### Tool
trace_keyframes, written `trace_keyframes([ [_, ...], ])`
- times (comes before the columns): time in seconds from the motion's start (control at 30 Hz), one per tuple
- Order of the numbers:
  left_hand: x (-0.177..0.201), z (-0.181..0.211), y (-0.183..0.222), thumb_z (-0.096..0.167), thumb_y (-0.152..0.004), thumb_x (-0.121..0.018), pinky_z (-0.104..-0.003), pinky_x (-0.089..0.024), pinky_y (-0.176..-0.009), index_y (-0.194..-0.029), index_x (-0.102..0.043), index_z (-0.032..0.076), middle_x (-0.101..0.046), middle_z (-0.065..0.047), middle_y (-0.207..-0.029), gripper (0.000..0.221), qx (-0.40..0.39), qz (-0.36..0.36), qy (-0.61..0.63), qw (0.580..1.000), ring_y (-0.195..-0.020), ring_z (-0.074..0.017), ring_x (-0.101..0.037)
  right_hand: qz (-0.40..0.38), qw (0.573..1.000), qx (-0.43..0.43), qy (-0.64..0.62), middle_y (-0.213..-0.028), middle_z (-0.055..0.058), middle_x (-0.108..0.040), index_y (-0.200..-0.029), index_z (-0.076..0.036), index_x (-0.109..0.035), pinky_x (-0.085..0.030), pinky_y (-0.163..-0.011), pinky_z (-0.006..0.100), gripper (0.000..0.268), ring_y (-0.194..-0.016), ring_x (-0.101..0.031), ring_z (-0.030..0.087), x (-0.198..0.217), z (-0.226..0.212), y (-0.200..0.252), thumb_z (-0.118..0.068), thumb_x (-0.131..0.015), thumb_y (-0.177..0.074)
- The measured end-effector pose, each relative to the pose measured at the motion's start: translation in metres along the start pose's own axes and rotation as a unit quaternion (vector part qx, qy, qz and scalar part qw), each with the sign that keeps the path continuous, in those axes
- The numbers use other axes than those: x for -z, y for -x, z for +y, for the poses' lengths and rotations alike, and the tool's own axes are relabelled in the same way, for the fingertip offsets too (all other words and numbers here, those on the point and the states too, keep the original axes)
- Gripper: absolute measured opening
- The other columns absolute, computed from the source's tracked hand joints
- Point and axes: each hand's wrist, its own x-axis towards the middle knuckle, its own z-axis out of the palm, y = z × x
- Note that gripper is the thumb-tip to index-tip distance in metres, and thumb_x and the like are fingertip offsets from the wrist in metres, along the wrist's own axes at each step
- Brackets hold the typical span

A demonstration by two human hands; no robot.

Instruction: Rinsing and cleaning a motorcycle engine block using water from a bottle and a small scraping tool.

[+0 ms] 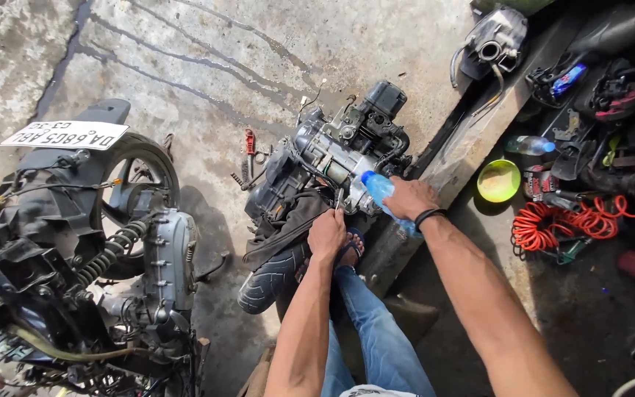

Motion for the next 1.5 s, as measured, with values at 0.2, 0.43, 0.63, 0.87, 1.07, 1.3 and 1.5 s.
trace_keyframes([
  [0.2, -0.004, -0.016, 0.004, 0.043, -0.103, -0.039, -0.062, -0.054, -0.095, -0.109, -0.072, 0.007, -0.073, -0.024, -0.109, 0.049, -0.023, -0.01, 0.022, 0.999, -0.111, -0.0506, -0.067, 0.027, 0.996, -0.006, 0.089, -0.122, 0.028, -0.073, -0.153, -0.017, -0.049, -0.057, -0.09, 0.06, 0.065, -0.114, -0.069, 0.049, 0.021, 0.018, 0.032, -0.042, -0.052, -0.093],
  [0.43, 0.01, -0.043, 0.005, 0.043, -0.103, -0.039, -0.062, -0.054, -0.094, -0.11, -0.072, 0.008, -0.073, -0.024, -0.108, 0.049, -0.048, -0.032, 0.021, 0.998, -0.11, -0.0494, -0.068, 0.024, 0.988, -0.012, 0.153, -0.115, 0.024, -0.075, -0.154, -0.024, -0.047, -0.058, -0.089, 0.057, 0.064, -0.109, -0.071, 0.046, 0.015, -0.022, 0.063, -0.044, -0.052, -0.094],
  [0.63, 0.022, -0.05, 0.005, 0.043, -0.103, -0.039, -0.062, -0.055, -0.092, -0.107, -0.072, 0.007, -0.073, -0.024, -0.105, 0.049, -0.079, -0.043, 0.019, 0.996, -0.109, -0.0502, -0.068, 0.075, 0.985, -0.02, 0.153, -0.1, 0.024, -0.076, -0.142, -0.017, -0.055, -0.059, -0.078, 0.056, 0.053, -0.098, -0.074, 0.046, -0.015, -0.034, 0.056, -0.038, -0.052, -0.093],
  [0.87, 0.011, -0.034, -0.021, 0.045, -0.103, -0.039, -0.064, -0.055, -0.091, -0.109, -0.072, 0.01, -0.073, -0.023, -0.106, 0.049, -0.111, -0.049, 0.028, 0.992, -0.106, -0.0514, -0.068, 0.119, 0.981, -0.074, 0.136, -0.101, 0.029, -0.075, -0.148, -0.012, -0.049, -0.055, -0.082, 0.06, 0.058, -0.101, -0.072, 0.051, 0.011, -0.035, 0.026, -0.035, -0.05, -0.095],
  [1.07, 0.001, -0.028, -0.021, 0.046, -0.102, -0.04, -0.063, -0.055, -0.092, -0.109, -0.071, 0.01, -0.073, -0.022, -0.107, 0.049, -0.104, -0.059, 0.031, 0.992, -0.107, -0.0512, -0.068, 0.107, 0.988, -0.058, 0.092, -0.1, 0.034, -0.073, -0.148, -0.01, -0.05, -0.053, -0.085, 0.063, 0.059, -0.102, -0.069, 0.056, 0.01, -0.042, 0.035, -0.037, -0.052, -0.096],
  [1.3, 0.002, -0.011, -0.019, 0.045, -0.102, -0.039, -0.063, -0.053, -0.093, -0.107, -0.071, 0.008, -0.072, -0.024, -0.107, 0.049, -0.072, -0.054, 0.063, 0.994, -0.11, -0.0522, -0.066, 0.122, 0.978, 0.038, 0.164, -0.08, 0.03, -0.072, -0.146, -0.009, -0.054, -0.058, -0.064, 0.056, 0.053, -0.078, -0.074, 0.049, 0.014, -0.032, 0.014, -0.029, -0.056, -0.097],
  [1.5, -0.017, 0.012, -0.026, 0.047, -0.102, -0.039, -0.063, -0.053, -0.093, -0.105, -0.07, 0.007, -0.072, -0.025, -0.106, 0.051, -0.049, -0.047, 0.091, 0.994, -0.111, -0.0525, -0.065, 0.123, 0.943, 0.057, 0.305, -0.088, 0.021, -0.079, -0.145, -0.021, -0.059, -0.061, -0.073, 0.053, 0.053, -0.088, -0.078, 0.043, 0.048, 0.007, 0.001, -0.033, -0.056, -0.093],
])
